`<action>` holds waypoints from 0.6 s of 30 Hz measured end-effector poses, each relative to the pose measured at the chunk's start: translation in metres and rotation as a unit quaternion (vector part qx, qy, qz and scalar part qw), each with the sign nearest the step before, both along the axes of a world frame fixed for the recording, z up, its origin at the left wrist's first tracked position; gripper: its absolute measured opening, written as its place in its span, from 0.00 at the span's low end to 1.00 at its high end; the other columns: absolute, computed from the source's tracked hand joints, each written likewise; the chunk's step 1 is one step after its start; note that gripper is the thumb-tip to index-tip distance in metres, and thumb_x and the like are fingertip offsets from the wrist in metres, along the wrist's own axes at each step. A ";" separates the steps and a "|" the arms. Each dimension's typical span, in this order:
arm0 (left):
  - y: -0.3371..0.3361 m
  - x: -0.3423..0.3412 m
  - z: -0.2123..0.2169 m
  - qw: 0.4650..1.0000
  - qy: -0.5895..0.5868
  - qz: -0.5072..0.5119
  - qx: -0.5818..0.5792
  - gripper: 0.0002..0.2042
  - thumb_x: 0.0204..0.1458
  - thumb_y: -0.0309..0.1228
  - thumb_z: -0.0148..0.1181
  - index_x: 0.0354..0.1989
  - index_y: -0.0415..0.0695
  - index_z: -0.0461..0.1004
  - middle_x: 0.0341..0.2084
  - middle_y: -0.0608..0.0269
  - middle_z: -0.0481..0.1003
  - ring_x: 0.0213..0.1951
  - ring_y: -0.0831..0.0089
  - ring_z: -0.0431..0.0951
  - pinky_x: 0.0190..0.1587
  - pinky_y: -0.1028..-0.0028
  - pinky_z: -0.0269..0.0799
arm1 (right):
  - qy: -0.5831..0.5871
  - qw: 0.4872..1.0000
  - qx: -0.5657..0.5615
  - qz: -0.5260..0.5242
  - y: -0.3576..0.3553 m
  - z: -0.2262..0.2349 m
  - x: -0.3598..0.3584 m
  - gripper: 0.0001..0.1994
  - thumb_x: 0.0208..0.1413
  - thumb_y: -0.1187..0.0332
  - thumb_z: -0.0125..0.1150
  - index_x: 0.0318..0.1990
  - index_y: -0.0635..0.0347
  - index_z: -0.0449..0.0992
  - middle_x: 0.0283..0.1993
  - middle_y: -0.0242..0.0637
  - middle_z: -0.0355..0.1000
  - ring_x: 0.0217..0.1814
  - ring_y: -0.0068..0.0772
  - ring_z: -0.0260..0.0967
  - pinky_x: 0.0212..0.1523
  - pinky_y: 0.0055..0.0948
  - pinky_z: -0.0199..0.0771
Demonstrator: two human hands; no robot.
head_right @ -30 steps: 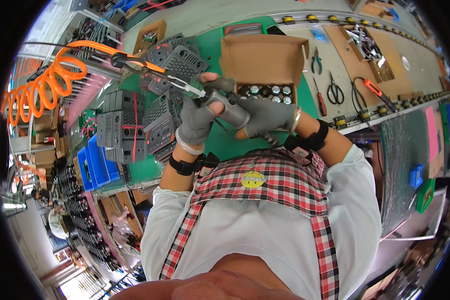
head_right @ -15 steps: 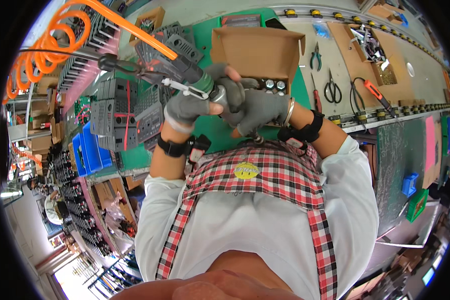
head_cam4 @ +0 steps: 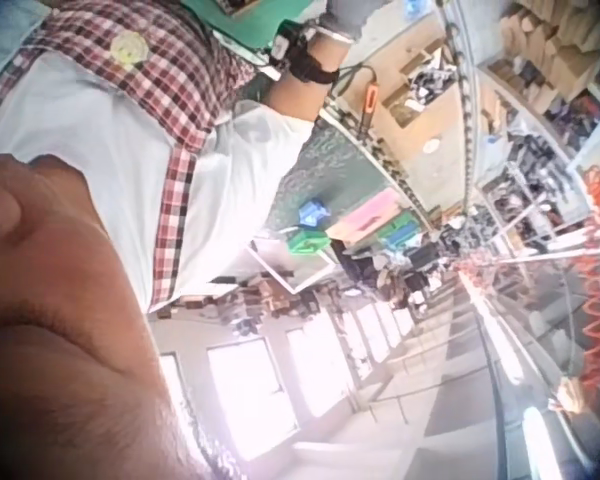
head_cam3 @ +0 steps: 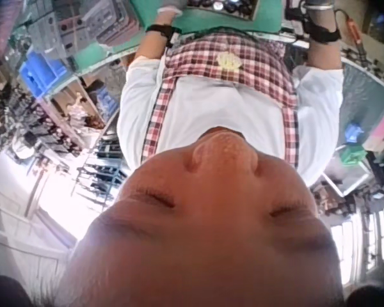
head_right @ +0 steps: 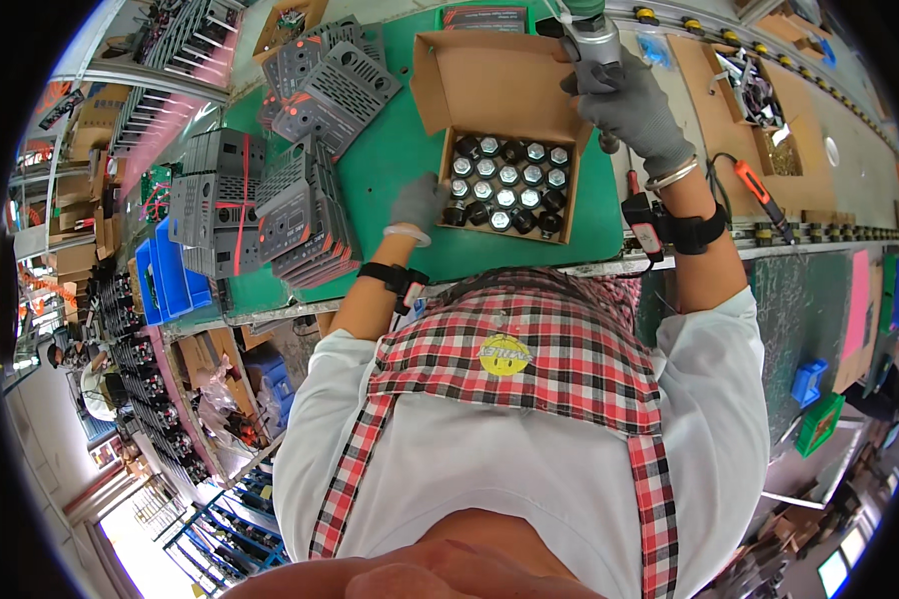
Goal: Assembling cylindrical electronic components into a housing and securing them using a power screwdriver.
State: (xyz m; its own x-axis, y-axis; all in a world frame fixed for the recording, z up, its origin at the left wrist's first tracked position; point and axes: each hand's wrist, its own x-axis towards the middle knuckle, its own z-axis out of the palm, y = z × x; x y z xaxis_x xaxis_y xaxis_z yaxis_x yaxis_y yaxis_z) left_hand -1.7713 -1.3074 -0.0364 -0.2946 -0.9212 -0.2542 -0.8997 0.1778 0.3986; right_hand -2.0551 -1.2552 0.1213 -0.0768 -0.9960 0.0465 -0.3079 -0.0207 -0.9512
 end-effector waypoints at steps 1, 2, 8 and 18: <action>0.001 -0.003 -0.015 0.998 -0.056 -0.003 0.024 0.16 0.50 0.40 0.46 0.37 0.38 0.68 0.29 0.47 0.72 0.33 0.51 0.73 0.37 0.60 0.68 | 0.014 1.000 -0.022 0.004 -0.001 -0.003 0.000 0.24 0.37 0.77 0.54 0.48 0.64 0.63 0.40 0.37 0.67 0.37 0.24 0.66 0.33 0.22 0.69; 0.003 -0.003 -0.027 0.993 -0.106 -0.011 0.050 0.16 0.50 0.40 0.45 0.35 0.38 0.69 0.30 0.46 0.72 0.34 0.51 0.73 0.37 0.60 0.68 | 0.027 0.998 -0.055 0.012 -0.001 -0.005 0.002 0.24 0.37 0.79 0.53 0.48 0.63 0.63 0.40 0.37 0.67 0.37 0.23 0.66 0.33 0.22 0.69; 0.035 0.039 -0.025 0.990 -0.051 0.091 0.092 0.15 0.47 0.39 0.48 0.34 0.37 0.67 0.30 0.42 0.70 0.34 0.49 0.71 0.36 0.58 0.66 | -0.055 0.998 0.015 -0.022 -0.003 -0.017 0.010 0.21 0.39 0.75 0.57 0.46 0.57 0.68 0.35 0.29 0.69 0.35 0.18 0.66 0.33 0.19 0.68; -0.024 0.041 -0.007 0.944 -0.240 -0.201 -0.101 0.12 0.36 0.27 0.56 0.33 0.44 0.72 0.34 0.59 0.72 0.35 0.62 0.72 0.34 0.65 0.69 | -0.013 0.999 -0.004 -0.033 -0.008 -0.032 0.028 0.22 0.40 0.68 0.64 0.46 0.59 0.67 0.36 0.30 0.70 0.30 0.16 0.65 0.29 0.17 0.67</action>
State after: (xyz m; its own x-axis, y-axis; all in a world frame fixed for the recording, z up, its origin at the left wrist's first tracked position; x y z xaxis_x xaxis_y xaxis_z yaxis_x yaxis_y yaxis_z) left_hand -1.7300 -1.3315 -0.0435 -0.5260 -0.8039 -0.2777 -0.8121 0.5717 -0.1166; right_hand -2.0268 -1.2628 0.0896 -0.1431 -0.9884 0.0514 -0.2836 -0.0088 -0.9589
